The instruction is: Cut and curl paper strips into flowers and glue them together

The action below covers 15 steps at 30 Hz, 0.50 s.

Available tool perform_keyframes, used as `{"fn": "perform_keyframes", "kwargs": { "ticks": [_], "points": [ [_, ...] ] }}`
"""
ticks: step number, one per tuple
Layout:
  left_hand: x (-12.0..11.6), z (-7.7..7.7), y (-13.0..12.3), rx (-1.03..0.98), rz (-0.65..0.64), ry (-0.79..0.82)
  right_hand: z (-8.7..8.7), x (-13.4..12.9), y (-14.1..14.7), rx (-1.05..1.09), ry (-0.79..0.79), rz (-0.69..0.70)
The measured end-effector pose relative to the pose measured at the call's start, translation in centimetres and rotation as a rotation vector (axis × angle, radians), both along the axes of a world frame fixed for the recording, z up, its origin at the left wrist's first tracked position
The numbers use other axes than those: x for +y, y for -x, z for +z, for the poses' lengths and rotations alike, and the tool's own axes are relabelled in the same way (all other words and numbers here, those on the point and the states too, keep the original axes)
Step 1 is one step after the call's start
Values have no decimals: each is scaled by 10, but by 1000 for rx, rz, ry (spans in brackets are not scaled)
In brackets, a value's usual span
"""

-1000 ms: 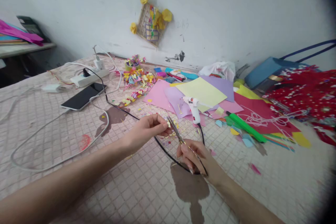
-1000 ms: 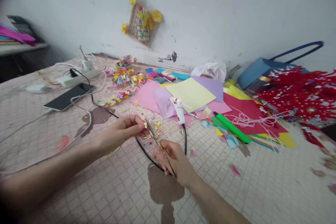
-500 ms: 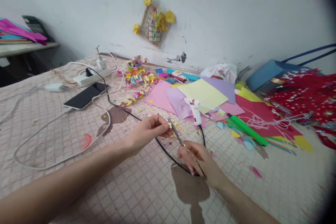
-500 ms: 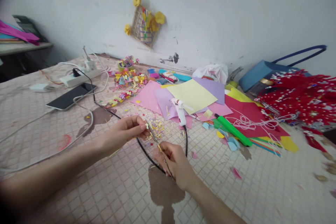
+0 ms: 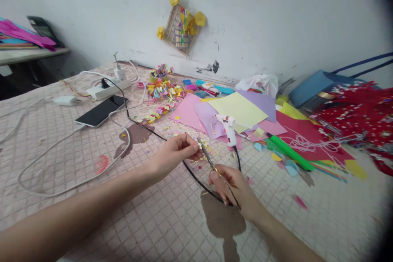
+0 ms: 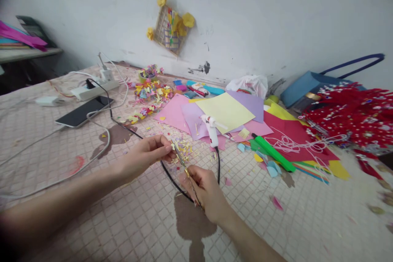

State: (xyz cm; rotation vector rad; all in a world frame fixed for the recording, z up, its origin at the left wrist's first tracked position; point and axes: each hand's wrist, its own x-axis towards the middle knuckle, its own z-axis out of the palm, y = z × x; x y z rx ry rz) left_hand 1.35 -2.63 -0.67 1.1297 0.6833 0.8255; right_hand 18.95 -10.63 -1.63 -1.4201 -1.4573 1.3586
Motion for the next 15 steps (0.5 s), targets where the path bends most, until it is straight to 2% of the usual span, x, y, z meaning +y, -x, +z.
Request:
{"fn": "perform_keyframes", "kwargs": {
  "ticks": [9,15],
  "points": [
    [1,1,0,6,-5,-8,4,-1,2,-10,8,-9],
    [0,1,0,-5,0,6,1,-1,2,-24,-21,-4]
  ]
}}
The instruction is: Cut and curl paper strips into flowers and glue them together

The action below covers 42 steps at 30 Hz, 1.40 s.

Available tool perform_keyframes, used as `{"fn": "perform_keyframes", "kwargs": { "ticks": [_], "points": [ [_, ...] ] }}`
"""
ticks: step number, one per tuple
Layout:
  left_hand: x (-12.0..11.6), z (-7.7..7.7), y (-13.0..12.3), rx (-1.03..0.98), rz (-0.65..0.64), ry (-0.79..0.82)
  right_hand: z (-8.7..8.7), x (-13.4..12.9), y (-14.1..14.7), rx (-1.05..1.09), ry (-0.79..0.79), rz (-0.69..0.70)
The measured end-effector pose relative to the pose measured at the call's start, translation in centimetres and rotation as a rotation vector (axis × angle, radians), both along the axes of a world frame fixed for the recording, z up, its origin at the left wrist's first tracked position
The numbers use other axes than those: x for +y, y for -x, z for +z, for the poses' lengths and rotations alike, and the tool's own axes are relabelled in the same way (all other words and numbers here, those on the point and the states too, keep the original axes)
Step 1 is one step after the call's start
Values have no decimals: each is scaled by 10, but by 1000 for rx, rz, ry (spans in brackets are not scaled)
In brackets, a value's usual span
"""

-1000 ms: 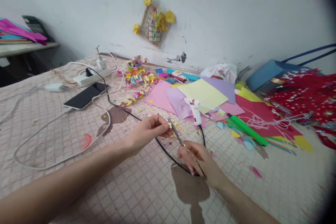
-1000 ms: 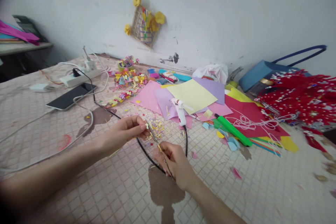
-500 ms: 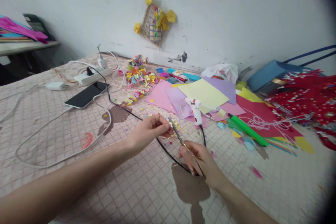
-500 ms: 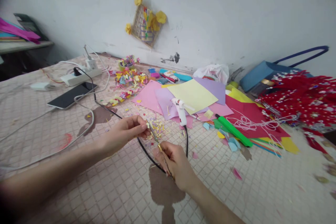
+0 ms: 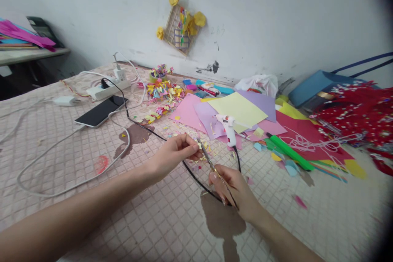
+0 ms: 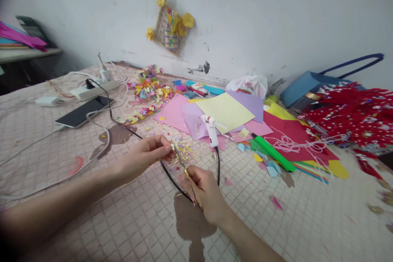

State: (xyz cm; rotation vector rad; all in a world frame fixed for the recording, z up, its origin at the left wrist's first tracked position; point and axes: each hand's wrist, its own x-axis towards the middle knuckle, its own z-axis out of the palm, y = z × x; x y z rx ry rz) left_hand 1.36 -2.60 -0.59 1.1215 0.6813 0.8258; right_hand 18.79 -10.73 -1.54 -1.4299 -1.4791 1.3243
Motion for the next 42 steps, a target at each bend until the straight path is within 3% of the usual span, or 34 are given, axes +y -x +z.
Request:
{"fn": "perform_keyframes", "kwargs": {
  "ticks": [7,11,17,28,35,42],
  "points": [
    [1,2,2,21,-47,12,-4,4,-7,20,2,-56],
    [-2,4,1,142,-211,-17,2,10,-13,45,-23,-116],
    [-6,0,-2,201,-369,-79,8,12,-12,53,42,-41],
    [-8,-7,-3,262,-456,-111,7,10,-7,81,60,27],
    [-6,-10,-3,244,-404,-162,9,10,-5,98,43,-17],
    [-8,-7,-4,247,-435,-134,10,11,-2,133,77,-21]
  ]
}}
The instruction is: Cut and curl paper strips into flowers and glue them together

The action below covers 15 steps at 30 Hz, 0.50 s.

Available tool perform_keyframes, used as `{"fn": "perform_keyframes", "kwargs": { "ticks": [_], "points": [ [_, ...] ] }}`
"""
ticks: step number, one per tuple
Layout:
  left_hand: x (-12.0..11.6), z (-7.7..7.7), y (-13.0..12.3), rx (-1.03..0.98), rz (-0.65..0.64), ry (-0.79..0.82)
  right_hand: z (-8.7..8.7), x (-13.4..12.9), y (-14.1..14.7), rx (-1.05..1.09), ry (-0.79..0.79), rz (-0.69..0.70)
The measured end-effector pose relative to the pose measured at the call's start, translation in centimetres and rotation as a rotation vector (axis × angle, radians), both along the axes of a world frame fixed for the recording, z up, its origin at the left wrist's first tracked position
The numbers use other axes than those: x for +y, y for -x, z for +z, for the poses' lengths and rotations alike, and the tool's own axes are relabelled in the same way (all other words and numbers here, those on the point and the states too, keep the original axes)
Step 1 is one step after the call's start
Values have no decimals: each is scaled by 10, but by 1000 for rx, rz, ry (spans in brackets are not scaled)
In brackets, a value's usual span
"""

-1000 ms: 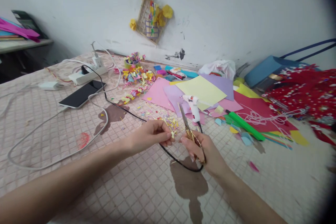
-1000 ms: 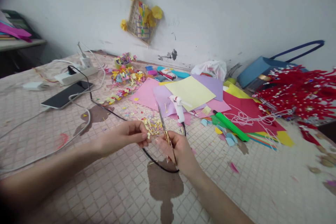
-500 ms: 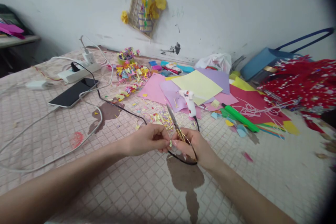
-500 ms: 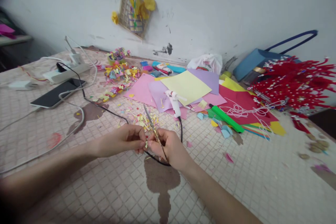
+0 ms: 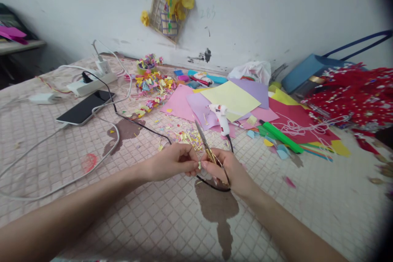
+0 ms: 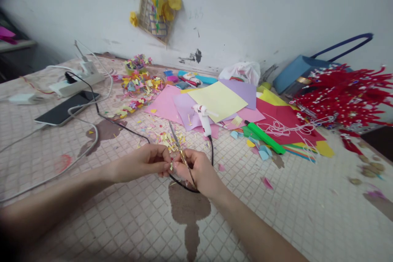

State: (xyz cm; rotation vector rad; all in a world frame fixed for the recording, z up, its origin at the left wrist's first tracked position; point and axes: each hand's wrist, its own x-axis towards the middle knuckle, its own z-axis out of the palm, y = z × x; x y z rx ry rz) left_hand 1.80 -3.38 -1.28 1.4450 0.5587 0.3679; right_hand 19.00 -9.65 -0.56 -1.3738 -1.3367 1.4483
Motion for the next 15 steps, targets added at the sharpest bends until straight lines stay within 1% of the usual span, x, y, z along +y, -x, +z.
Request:
{"fn": "perform_keyframes", "kwargs": {
  "ticks": [3,7,10,15],
  "points": [
    [-1,1,0,4,9,4,-4,0,0,22,-1,22],
    [0,-1,0,-12,40,38,-8,-1,-1,7,-6,-6],
    [0,-2,-1,-2,73,57,-8,-2,-1,-29,-16,-33],
    [0,-3,-3,16,76,88,-5,-2,2,-59,-24,-67]
  ]
}}
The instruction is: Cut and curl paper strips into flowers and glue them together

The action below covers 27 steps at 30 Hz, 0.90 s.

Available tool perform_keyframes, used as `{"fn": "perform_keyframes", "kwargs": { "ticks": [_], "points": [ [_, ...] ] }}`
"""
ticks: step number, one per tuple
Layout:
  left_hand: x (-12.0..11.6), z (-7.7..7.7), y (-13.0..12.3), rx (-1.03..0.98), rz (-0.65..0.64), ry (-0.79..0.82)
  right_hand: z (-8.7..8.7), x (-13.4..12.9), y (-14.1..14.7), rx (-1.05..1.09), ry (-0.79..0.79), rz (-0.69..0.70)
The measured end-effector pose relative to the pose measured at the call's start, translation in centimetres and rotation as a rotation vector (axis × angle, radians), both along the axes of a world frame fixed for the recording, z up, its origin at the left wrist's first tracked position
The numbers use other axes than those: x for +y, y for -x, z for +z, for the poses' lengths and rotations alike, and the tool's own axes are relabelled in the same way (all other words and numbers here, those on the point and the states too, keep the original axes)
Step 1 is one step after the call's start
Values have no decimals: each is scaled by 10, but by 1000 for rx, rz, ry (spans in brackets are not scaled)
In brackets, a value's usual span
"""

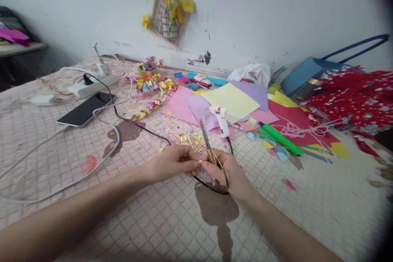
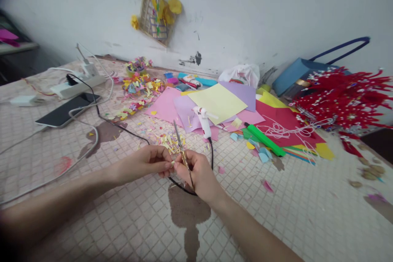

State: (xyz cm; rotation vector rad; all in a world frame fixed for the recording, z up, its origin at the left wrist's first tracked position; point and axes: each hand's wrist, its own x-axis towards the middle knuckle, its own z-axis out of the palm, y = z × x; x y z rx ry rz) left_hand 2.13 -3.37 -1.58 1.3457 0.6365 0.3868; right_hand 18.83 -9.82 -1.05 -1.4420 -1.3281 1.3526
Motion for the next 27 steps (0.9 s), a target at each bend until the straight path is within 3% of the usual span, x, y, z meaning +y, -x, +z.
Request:
{"fn": "perform_keyframes", "kwargs": {
  "ticks": [6,16,27],
  "points": [
    [5,4,5,-40,31,31,-2,-3,-3,54,9,10],
    [26,15,19,-193,137,226,8,-2,-16,-16,84,228],
    [27,15,20,-231,121,265,-1,0,-28,-110,39,287]
  ]
}}
